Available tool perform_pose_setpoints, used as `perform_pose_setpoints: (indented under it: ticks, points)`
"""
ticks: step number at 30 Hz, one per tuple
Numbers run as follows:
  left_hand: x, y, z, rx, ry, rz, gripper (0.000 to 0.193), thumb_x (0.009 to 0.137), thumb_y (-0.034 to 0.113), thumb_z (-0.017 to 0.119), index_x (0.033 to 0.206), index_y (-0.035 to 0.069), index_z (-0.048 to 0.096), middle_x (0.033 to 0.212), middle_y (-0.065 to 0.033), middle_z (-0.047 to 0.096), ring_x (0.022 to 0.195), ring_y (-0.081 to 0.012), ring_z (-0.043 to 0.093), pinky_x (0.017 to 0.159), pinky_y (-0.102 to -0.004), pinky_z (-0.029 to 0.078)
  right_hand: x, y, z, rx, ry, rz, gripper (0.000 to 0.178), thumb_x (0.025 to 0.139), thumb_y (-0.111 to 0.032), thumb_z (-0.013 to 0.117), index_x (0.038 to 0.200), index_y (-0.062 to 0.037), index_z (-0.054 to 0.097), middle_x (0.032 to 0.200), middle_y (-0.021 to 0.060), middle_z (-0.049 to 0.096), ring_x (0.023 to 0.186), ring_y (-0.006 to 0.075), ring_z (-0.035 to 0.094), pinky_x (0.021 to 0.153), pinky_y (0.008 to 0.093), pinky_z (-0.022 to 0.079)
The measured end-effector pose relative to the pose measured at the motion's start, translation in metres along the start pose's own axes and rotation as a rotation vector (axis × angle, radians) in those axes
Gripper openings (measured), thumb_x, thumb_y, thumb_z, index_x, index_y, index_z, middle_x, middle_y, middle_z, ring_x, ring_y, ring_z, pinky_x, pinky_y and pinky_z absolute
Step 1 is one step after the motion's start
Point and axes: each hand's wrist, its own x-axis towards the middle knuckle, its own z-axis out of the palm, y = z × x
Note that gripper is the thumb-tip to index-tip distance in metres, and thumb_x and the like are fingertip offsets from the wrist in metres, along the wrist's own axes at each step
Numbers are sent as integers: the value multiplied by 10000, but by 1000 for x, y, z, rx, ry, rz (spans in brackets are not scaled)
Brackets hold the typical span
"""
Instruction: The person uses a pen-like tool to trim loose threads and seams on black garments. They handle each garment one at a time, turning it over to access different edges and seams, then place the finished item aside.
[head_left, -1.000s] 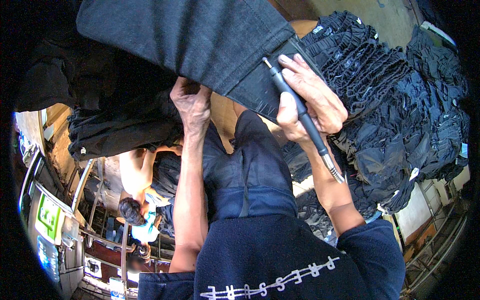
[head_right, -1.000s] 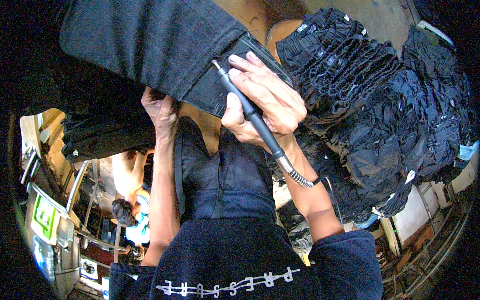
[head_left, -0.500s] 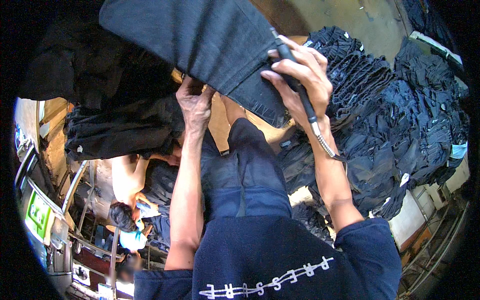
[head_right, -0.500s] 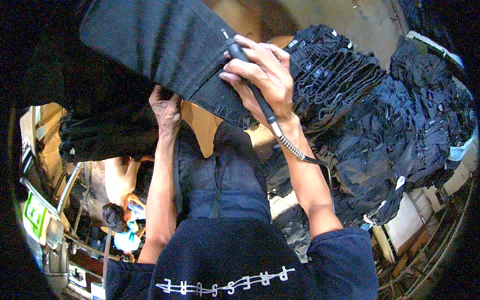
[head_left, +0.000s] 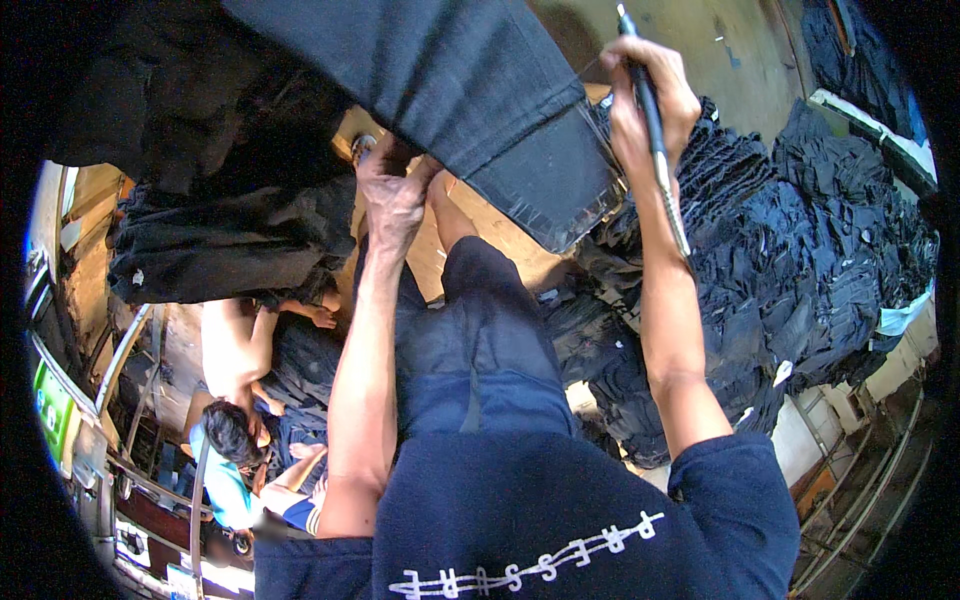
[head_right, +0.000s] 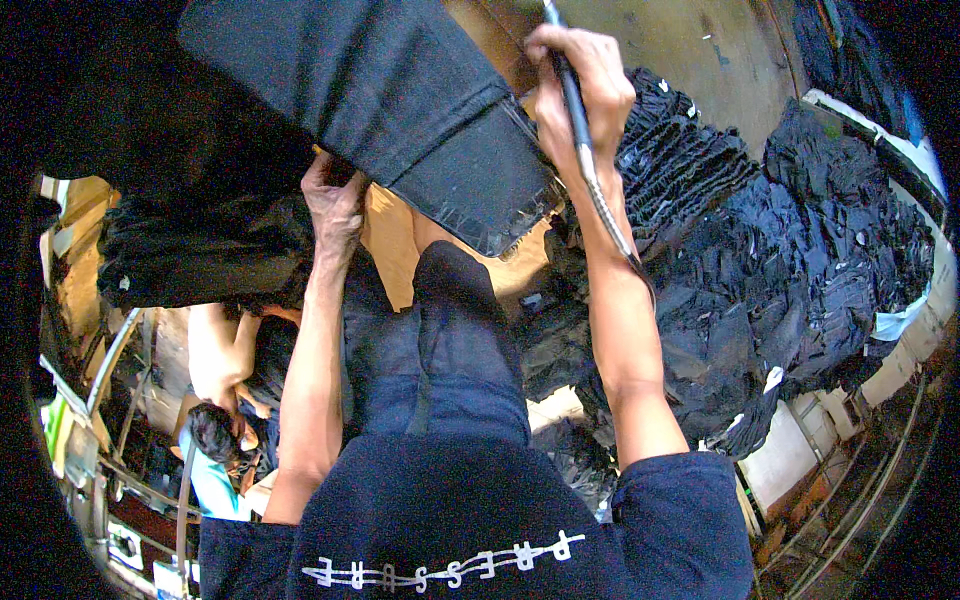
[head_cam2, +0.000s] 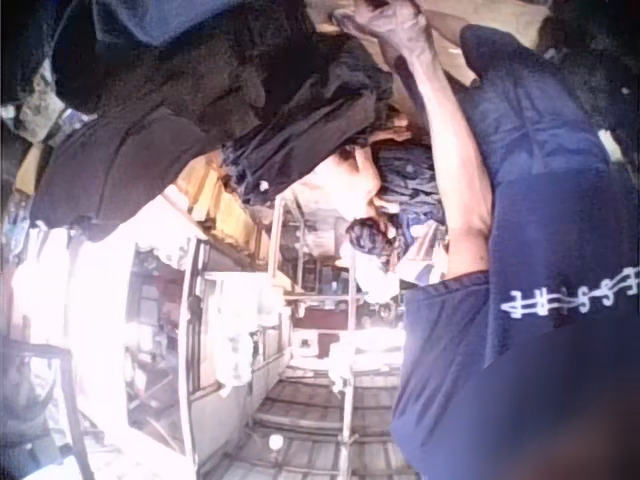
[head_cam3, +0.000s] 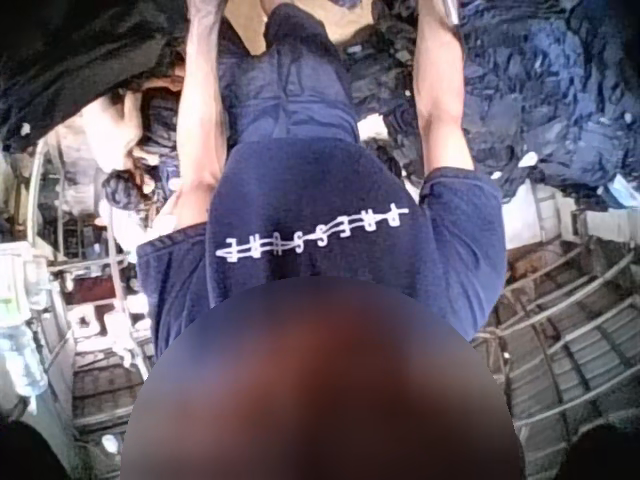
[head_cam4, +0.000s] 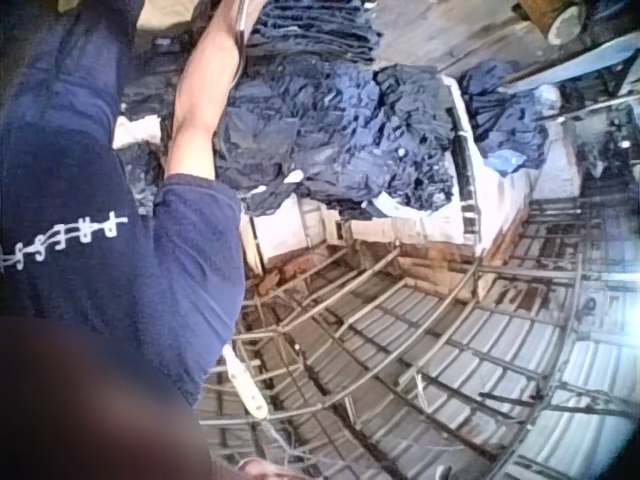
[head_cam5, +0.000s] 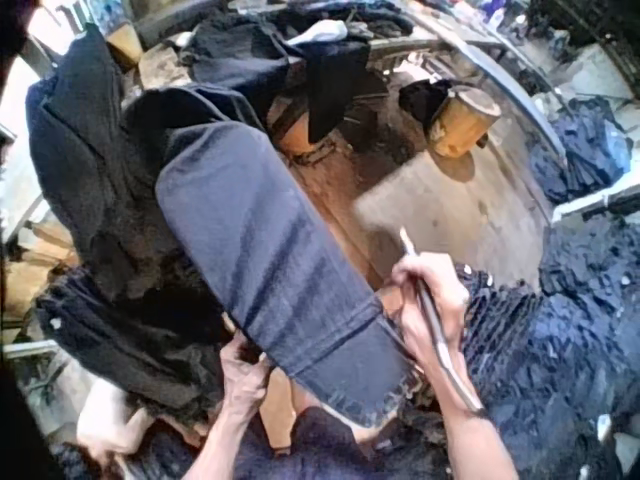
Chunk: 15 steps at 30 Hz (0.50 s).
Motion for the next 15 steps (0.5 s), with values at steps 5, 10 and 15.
perform_pose_setpoints:
  ticks: [5,10,15]
  points:
    - [1,-5,-4,60,10,40,277,879,-11,796,1148,-37,738,1131,-83,787,1042,-162,704,960,-308,527,2,-20,-11,62,288,221,219,967,-223,848,1099,-55,795,1035,90,784,983,227,712,935,364,546]
    - [0,-4,0,4,16,58,276,893,-5,789,1162,-37,736,1103,-62,790,1011,-143,705,938,-294,527,-55,-82,-26,494,3,186,325,966,-150,791,1206,59,726,1077,193,785,970,295,777,896,428,632]
    - [0,2,-2,202,45,-12,248,901,-12,780,1143,-30,729,1036,-41,786,932,-116,698,866,-272,525,-75,-72,-10,409,-19,-73,286,749,-36,805,1016,62,782,925,179,798,1013,372,808,981,525,643]
